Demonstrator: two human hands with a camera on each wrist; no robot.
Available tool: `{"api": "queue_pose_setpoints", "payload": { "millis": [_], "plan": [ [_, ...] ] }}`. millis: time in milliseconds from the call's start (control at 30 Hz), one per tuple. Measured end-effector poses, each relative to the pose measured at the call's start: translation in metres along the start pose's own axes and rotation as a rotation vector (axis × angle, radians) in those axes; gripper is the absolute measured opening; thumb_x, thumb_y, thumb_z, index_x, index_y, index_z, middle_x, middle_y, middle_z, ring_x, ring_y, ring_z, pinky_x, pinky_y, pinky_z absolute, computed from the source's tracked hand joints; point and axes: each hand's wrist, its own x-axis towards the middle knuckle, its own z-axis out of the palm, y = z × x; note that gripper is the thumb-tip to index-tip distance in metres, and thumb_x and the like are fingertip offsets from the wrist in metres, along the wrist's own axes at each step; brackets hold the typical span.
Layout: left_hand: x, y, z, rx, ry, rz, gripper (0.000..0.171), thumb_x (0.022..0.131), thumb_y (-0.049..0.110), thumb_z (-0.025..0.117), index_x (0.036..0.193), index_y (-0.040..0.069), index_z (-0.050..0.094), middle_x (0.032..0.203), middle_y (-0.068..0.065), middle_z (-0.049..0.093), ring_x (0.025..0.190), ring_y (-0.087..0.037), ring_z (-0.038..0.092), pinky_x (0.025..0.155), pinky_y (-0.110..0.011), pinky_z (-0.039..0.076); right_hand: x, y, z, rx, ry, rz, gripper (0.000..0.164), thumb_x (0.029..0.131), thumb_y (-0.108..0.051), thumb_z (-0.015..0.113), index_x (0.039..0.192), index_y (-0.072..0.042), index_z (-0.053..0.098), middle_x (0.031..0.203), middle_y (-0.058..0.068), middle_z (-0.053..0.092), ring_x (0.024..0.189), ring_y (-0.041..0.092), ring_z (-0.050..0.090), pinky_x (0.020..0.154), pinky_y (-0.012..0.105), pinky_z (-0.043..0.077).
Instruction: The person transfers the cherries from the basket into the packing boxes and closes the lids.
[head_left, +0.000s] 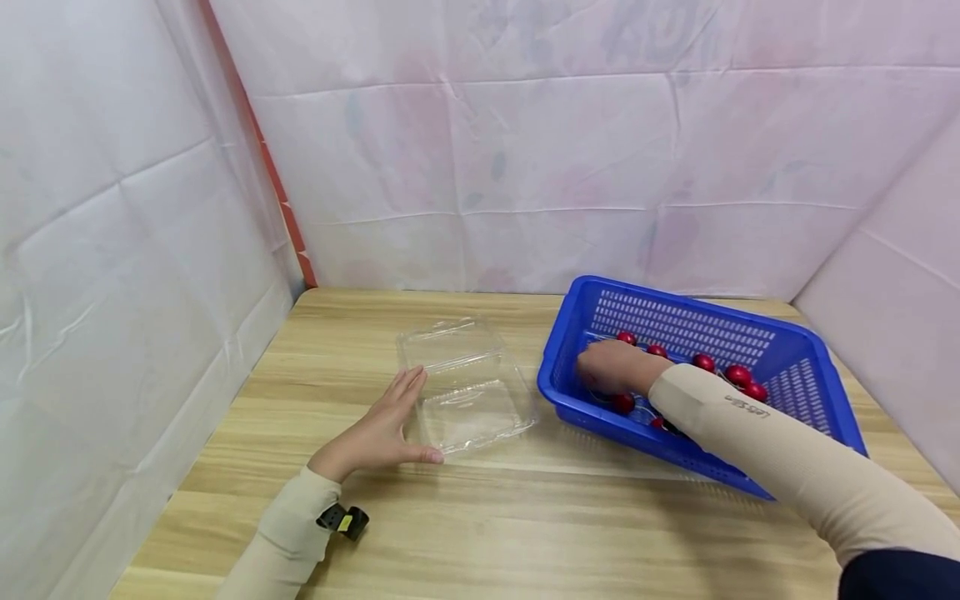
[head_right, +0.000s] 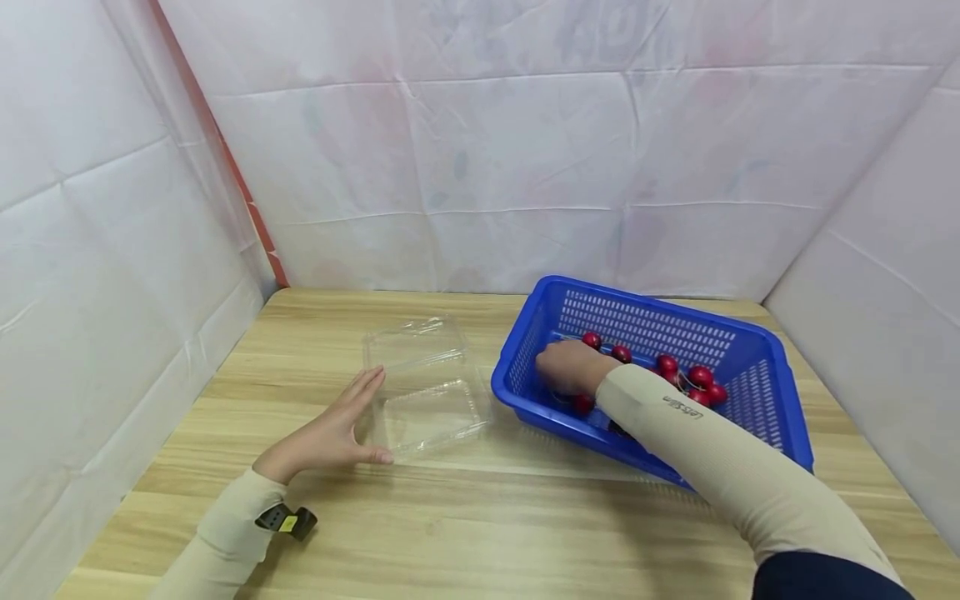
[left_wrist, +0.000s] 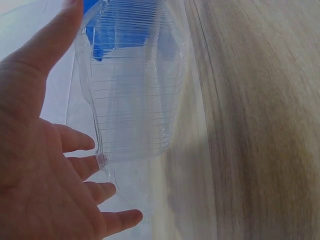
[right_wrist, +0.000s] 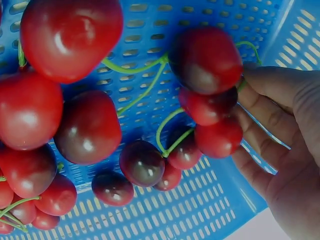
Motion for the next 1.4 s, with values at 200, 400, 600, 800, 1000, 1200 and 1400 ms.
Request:
{"api": "queue_pose_setpoints", "payload": {
  "millis": [200,400,600,800,1000,1200,1400],
  "plan": [
    [0.000,0.000,0.000,0.008,-0.008,-0.007,0.122,0.069,0.057,0.078,0.153,0.002,0.008,0.160,-0.013,0.002,0.146,-0.038,-0.002,0.114,-0.060,0.011,-0.008,-0.001,-0.009,0.094,0.039,0.018,0.020,0.086,-0.004,0.066,0.071,-0.016,0.061,0.063,-0.006,0.053,0.056,0.010,0.049,0.053,0.023,0.048],
    [0.000,0.003,-0.003,0.013,-0.026,-0.011,0.123,0.069,0.060,0.076,0.153,0.002,0.007,0.160,-0.012,0.000,0.146,-0.036,-0.003,0.115,-0.059,0.010,-0.019,0.000,-0.012,0.079,0.247,-0.078,0.019,0.081,-0.002,0.069,0.072,-0.016,0.060,0.065,-0.009,0.052,0.059,0.008,0.046,0.053,0.024,0.045],
    [-0.001,0.004,-0.004,0.012,-0.036,-0.013,0.122,0.070,0.059,0.077,0.152,-0.001,0.008,0.160,-0.014,0.001,0.146,-0.038,-0.003,0.115,-0.060,0.011,-0.028,0.003,-0.025,0.176,0.376,-0.084,0.015,0.080,0.003,0.069,0.085,-0.011,0.067,0.075,-0.003,0.065,0.065,0.007,0.056,0.061,0.030,0.054],
    [0.000,0.003,-0.004,0.026,-0.040,-0.012,0.123,0.069,0.061,0.075,0.152,-0.001,0.008,0.160,-0.012,-0.001,0.146,-0.038,-0.002,0.115,-0.059,0.012,-0.039,0.002,-0.052,0.246,0.446,-0.019,0.018,0.086,0.002,0.066,0.101,-0.004,0.072,0.090,0.006,0.071,0.069,0.009,0.058,0.066,0.033,0.055],
    [0.000,0.002,-0.004,0.021,-0.038,-0.013,0.123,0.070,0.061,0.075,0.153,0.001,0.008,0.161,-0.010,-0.001,0.146,-0.037,-0.002,0.115,-0.059,0.012,-0.046,-0.009,-0.079,0.290,0.596,-0.030,0.016,0.087,-0.002,0.068,0.101,-0.006,0.074,0.091,0.005,0.073,0.067,0.008,0.059,0.062,0.029,0.055],
    [-0.001,0.002,-0.005,0.024,-0.018,-0.008,0.122,0.070,0.059,0.077,0.153,0.003,0.009,0.160,-0.014,0.003,0.146,-0.038,0.000,0.114,-0.061,0.013,-0.035,-0.037,-0.104,0.414,0.680,-0.045,0.015,0.088,-0.006,0.068,0.101,-0.008,0.075,0.093,0.002,0.073,0.076,0.010,0.065,0.068,0.029,0.056],
    [-0.004,0.000,-0.006,0.036,-0.019,-0.009,0.122,0.069,0.060,0.077,0.153,0.002,0.010,0.160,-0.015,0.004,0.145,-0.039,0.001,0.114,-0.061,0.013,-0.012,-0.082,-0.110,0.444,0.695,-0.118,0.010,0.086,-0.006,0.071,0.095,-0.006,0.076,0.091,0.004,0.073,0.077,0.012,0.066,0.069,0.029,0.057]
  ]
}}
